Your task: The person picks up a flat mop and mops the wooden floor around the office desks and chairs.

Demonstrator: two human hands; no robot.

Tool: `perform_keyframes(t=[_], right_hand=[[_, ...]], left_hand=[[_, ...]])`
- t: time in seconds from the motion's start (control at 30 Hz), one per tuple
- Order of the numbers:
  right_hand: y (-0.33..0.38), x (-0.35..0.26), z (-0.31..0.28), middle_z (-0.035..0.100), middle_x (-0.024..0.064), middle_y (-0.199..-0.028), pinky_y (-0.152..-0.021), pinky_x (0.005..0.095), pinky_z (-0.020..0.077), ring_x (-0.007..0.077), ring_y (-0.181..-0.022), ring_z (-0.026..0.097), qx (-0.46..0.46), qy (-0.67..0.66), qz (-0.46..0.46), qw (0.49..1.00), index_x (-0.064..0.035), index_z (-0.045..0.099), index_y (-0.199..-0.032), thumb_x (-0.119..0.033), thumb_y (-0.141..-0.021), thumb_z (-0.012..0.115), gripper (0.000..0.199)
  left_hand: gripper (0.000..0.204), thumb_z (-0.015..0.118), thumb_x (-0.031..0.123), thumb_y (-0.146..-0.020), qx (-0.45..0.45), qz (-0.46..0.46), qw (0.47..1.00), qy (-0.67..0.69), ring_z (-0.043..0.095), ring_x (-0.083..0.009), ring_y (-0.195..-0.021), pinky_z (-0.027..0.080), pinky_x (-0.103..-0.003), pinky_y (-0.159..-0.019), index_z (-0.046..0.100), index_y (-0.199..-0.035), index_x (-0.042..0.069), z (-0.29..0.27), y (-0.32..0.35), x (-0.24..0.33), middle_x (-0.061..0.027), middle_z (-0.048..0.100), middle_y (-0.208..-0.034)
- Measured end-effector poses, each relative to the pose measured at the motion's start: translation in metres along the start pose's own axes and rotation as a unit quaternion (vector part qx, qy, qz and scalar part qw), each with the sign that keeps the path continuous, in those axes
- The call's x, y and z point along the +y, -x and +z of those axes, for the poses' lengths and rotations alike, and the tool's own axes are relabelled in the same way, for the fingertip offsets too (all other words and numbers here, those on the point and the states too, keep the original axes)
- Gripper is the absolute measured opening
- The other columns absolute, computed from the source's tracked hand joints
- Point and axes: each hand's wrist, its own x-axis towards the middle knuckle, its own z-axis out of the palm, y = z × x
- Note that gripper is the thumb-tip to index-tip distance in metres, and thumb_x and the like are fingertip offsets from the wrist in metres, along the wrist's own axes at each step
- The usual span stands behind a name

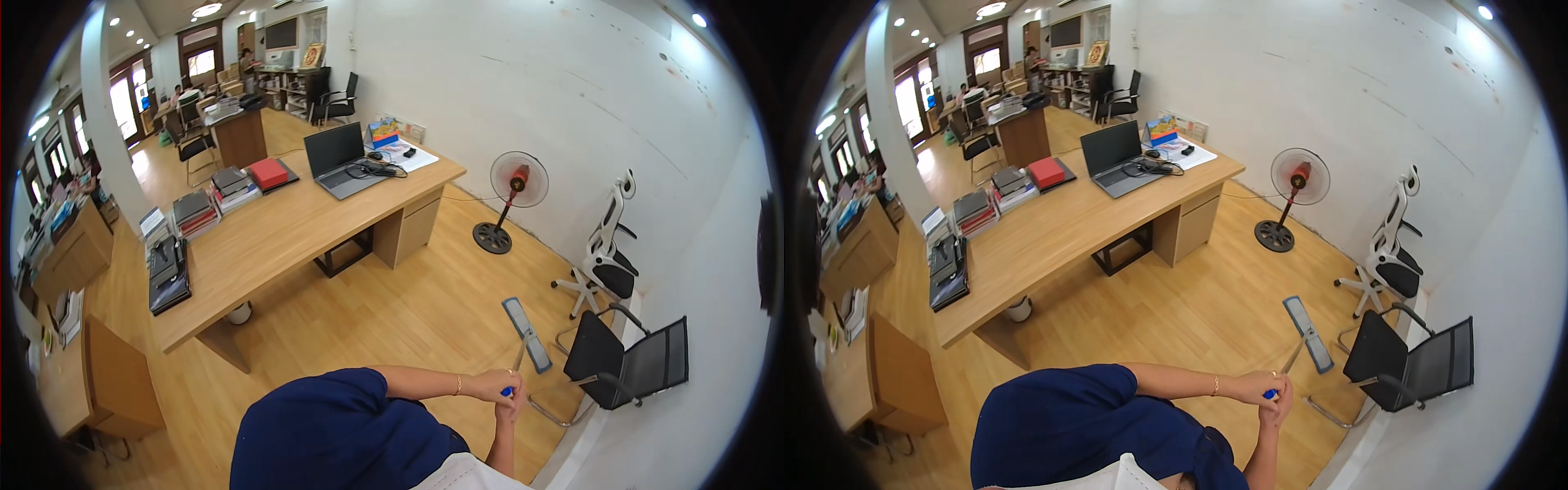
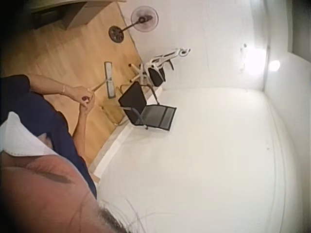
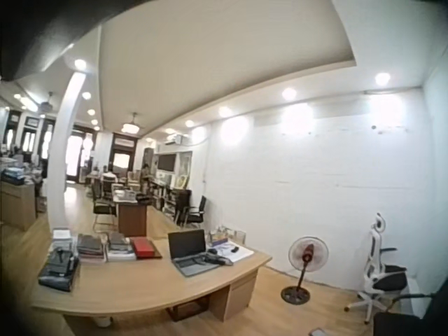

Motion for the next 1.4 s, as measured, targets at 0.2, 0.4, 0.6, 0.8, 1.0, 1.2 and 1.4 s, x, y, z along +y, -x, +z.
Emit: perform_keyframes(t=[0.2,0.4,0.6,0.8,1.0,1.2,1.4], right_hand=[[-0.001,-0.098,-0.017,0.061,0.013,-0.1,-0.084,0.0383,0.0441,0.028,-0.096,0.058,0.036,0.03,-0.076,0.996,0.0007,0.059,-0.101,-0.029,-0.079,0.062,0.037],[-0.01,-0.233,-0.061,0.049,0.0043,-0.063,-0.07,0.0361,0.0412,0.019,-0.061,0.046,0.114,-0.083,-0.201,0.969,-0.0061,0.052,-0.075,-0.03,-0.081,0.062,0.026],[0.006,-0.325,-0.14,0.051,0.0064,-0.062,-0.049,0.0304,0.0444,0.0187,-0.056,0.051,0.275,-0.233,-0.162,0.918,-0.007,0.054,-0.086,-0.015,-0.087,0.052,0.008],[0.081,-0.227,-0.256,0.045,0.0011,-0.055,-0.037,0.0209,0.0377,0.0084,-0.045,0.043,0.351,-0.244,-0.198,0.882,-0.0097,0.05,-0.086,-0.023,-0.095,0.047,0.016],[0.147,-0.198,-0.305,0.046,0.001,-0.054,-0.036,0.023,0.0394,0.0093,-0.043,0.043,0.253,-0.377,-0.311,0.835,-0.0119,0.051,-0.085,-0.029,-0.095,0.047,0.02],[0.236,-0.19,-0.331,0.05,0.0025,-0.055,-0.039,0.0238,0.0413,0.0115,-0.044,0.046,0.496,-0.207,-0.204,0.818,-0.0112,0.051,-0.086,-0.025,-0.095,0.045,0.017],[0.306,-0.232,-0.295,0.035,-0.0027,-0.053,-0.052,0.0257,0.0309,0.0096,-0.05,0.032,0.668,-0.142,-0.063,0.728,-0.0129,0.043,-0.063,-0.03,-0.091,0.053,0.034]], left_hand=[[0.033,0.073,0.031,-0.071,-0.169,0.049,0.984,0.012,0.059,-0.0282,-0.086,0.046,-0.039,-0.072,0.058,-0.09,0.008,-0.114,0.0,0.114,-0.0093,0.059,-0.095],[0.029,0.069,0.028,-0.078,-0.308,0.379,0.796,0.357,0.053,-0.036,-0.086,0.043,-0.045,-0.075,0.057,-0.089,0.004,-0.211,0.033,0.19,-0.0118,0.057,-0.086],[0.041,0.073,0.038,-0.075,-0.313,0.467,0.731,0.387,0.055,-0.0345,-0.081,0.041,-0.043,-0.07,0.062,-0.092,0.002,-0.229,0.072,0.193,-0.0136,0.061,-0.086],[0.026,0.069,0.03,-0.08,-0.329,0.432,0.745,0.387,0.054,-0.0322,-0.079,0.039,-0.043,-0.069,0.061,-0.083,0.005,-0.238,0.096,0.183,-0.0099,0.06,-0.084],[0.014,0.063,0.019,-0.079,-0.354,0.421,0.749,0.369,0.051,-0.0309,-0.08,0.039,-0.045,-0.075,0.057,-0.082,0.006,-0.269,0.102,0.172,-0.0103,0.054,-0.081],[0.006,0.059,0.012,-0.076,-0.376,0.418,0.726,0.397,0.051,-0.03,-0.075,0.036,-0.041,-0.077,0.058,-0.078,0.006,-0.27,0.09,0.171,-0.0107,0.055,-0.077],[0.007,0.059,0.012,-0.075,-0.404,0.404,0.619,0.538,0.051,-0.0287,-0.073,0.036,-0.042,-0.079,0.058,-0.079,0.006,-0.254,0.084,0.181,-0.0088,0.053,-0.071]])
